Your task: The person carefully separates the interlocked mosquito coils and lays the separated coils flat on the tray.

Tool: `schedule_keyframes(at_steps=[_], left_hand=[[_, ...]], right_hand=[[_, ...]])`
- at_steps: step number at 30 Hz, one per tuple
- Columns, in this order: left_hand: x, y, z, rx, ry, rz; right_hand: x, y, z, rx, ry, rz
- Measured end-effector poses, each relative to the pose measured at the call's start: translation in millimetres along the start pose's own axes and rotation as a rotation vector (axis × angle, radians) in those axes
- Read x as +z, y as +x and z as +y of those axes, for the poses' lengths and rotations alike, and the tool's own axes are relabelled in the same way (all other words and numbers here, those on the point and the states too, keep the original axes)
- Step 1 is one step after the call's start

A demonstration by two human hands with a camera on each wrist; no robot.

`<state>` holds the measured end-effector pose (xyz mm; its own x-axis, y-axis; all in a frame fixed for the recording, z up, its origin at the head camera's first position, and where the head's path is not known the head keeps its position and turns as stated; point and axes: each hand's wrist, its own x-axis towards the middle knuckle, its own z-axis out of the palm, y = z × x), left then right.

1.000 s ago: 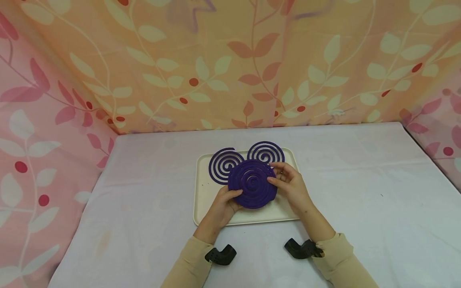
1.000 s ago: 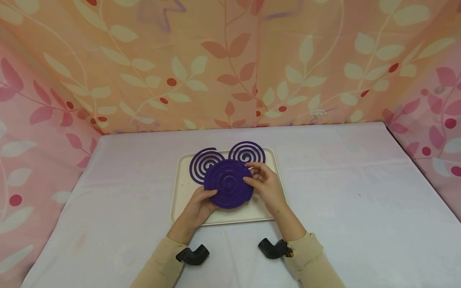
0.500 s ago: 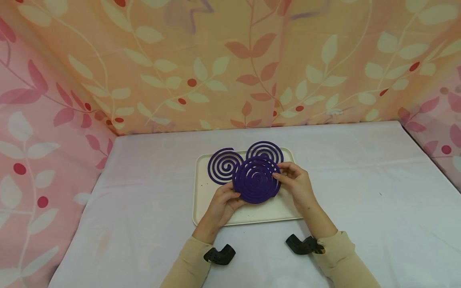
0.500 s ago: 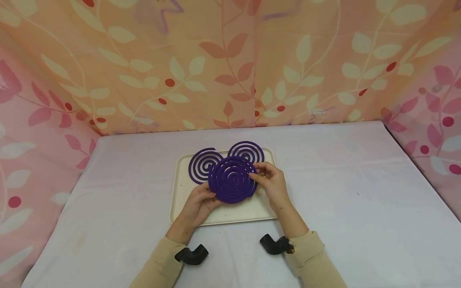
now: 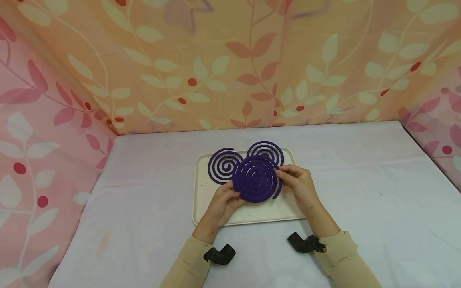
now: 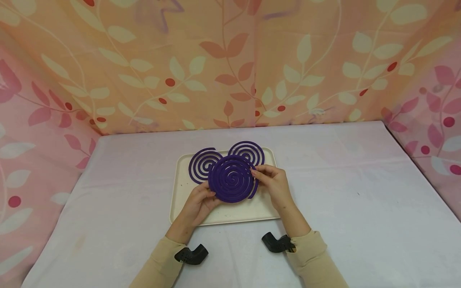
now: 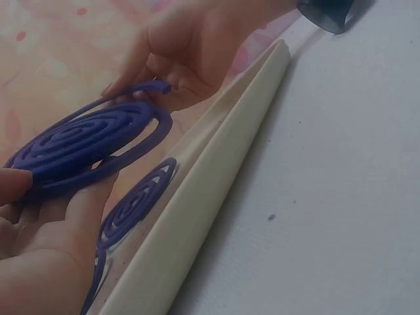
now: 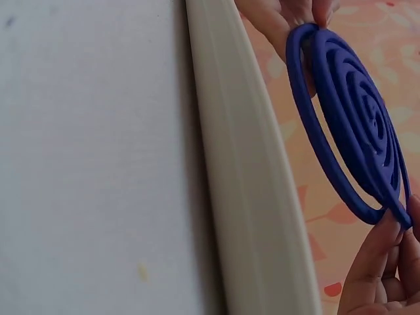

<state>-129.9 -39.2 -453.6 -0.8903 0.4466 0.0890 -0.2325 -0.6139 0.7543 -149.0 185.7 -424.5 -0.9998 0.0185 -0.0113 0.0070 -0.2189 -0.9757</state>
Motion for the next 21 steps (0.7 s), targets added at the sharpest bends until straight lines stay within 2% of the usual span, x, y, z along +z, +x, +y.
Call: schedule_keyframes(at_steps=[6,9,15,21], left_hand=[[-0.8,0.2,-1.2,0.000,0.012,-0.010],[-0.6,0.3,-0.3,-0.008,0.009,-0.011],[-2.5,-1.6,11.9,-0.046,0.035,0.033],[-13.9,-14.9,31.2,-0.123,0.149,0.096]], right_hand=[[-2.5,-2.6,-1.4,0.057,0.128,0.002],[-3.1,-3.1,-2.5,0.073,0.157,0.006],[-4.9,-0.8,-8.3,0.108,0.110,-0.008],[-16.0,-4.3,-18.1,0.143,0.023,0.000]])
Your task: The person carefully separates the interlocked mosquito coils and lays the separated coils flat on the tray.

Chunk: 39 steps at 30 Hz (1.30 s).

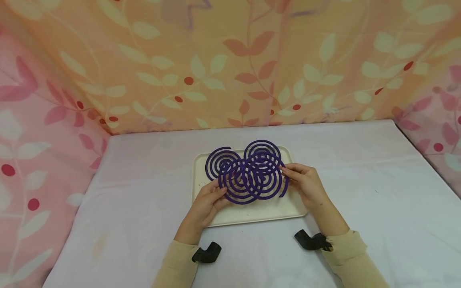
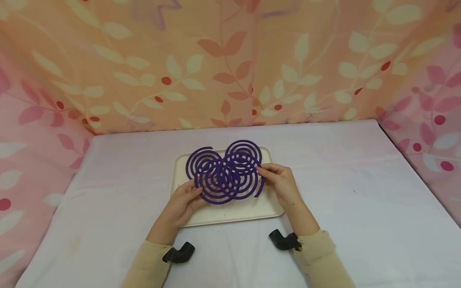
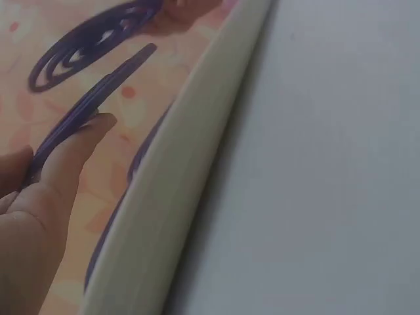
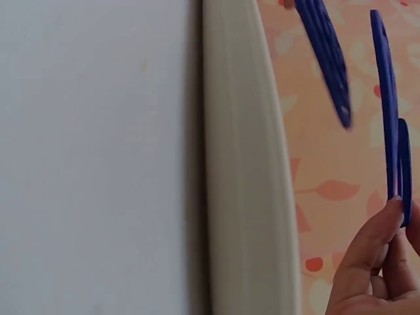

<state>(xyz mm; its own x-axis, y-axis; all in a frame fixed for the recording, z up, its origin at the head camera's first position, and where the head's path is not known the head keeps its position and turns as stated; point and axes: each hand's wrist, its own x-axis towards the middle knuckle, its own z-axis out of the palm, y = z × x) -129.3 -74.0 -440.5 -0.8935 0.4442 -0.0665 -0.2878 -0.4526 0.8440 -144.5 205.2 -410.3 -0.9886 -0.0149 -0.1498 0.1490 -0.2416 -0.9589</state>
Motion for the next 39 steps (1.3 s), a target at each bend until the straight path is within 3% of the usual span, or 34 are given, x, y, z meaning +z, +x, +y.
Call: schedule_keyframes(at_steps=[9,13,21,23,27,29,32,35,39], left_hand=[[-21.0,-26.3,13.1,-0.034,0.106,0.041],[-28.5,-31.7,18.1,-0.061,0.167,0.127],[-37.0,-33.0,23.8,-0.096,0.346,0.260],[-37.3,-32.4,23.5,-0.104,0.425,0.293],[-39.3,-31.9,25.0,-0.113,0.698,0.370],[-41.1,-32.6,27.1,-0.114,0.771,0.386],[-45.0,-35.1,30.5,-0.105,0.726,0.364],[-48.0,-37.8,32.9,-0.104,0.607,0.318],[-50.1,-39.0,33.0,-0.096,0.591,0.258]], right_hand=[[-34.0,-10.4,-5.8,0.070,-0.116,-0.005],[-46.8,-14.0,-4.7,0.099,-0.193,-0.048],[-51.4,-15.4,-3.7,0.124,-0.223,-0.105],[-51.2,-15.6,-2.6,0.119,-0.250,-0.104],[-49.7,-16.1,-0.9,0.095,-0.327,-0.121],[-48.8,-15.9,-0.4,0.075,-0.381,-0.135],[-47.8,-15.1,-0.1,0.048,-0.457,-0.158],[-47.6,-14.0,0.2,0.034,-0.501,-0.172],[-47.7,-13.4,0.2,0.031,-0.507,-0.167]])
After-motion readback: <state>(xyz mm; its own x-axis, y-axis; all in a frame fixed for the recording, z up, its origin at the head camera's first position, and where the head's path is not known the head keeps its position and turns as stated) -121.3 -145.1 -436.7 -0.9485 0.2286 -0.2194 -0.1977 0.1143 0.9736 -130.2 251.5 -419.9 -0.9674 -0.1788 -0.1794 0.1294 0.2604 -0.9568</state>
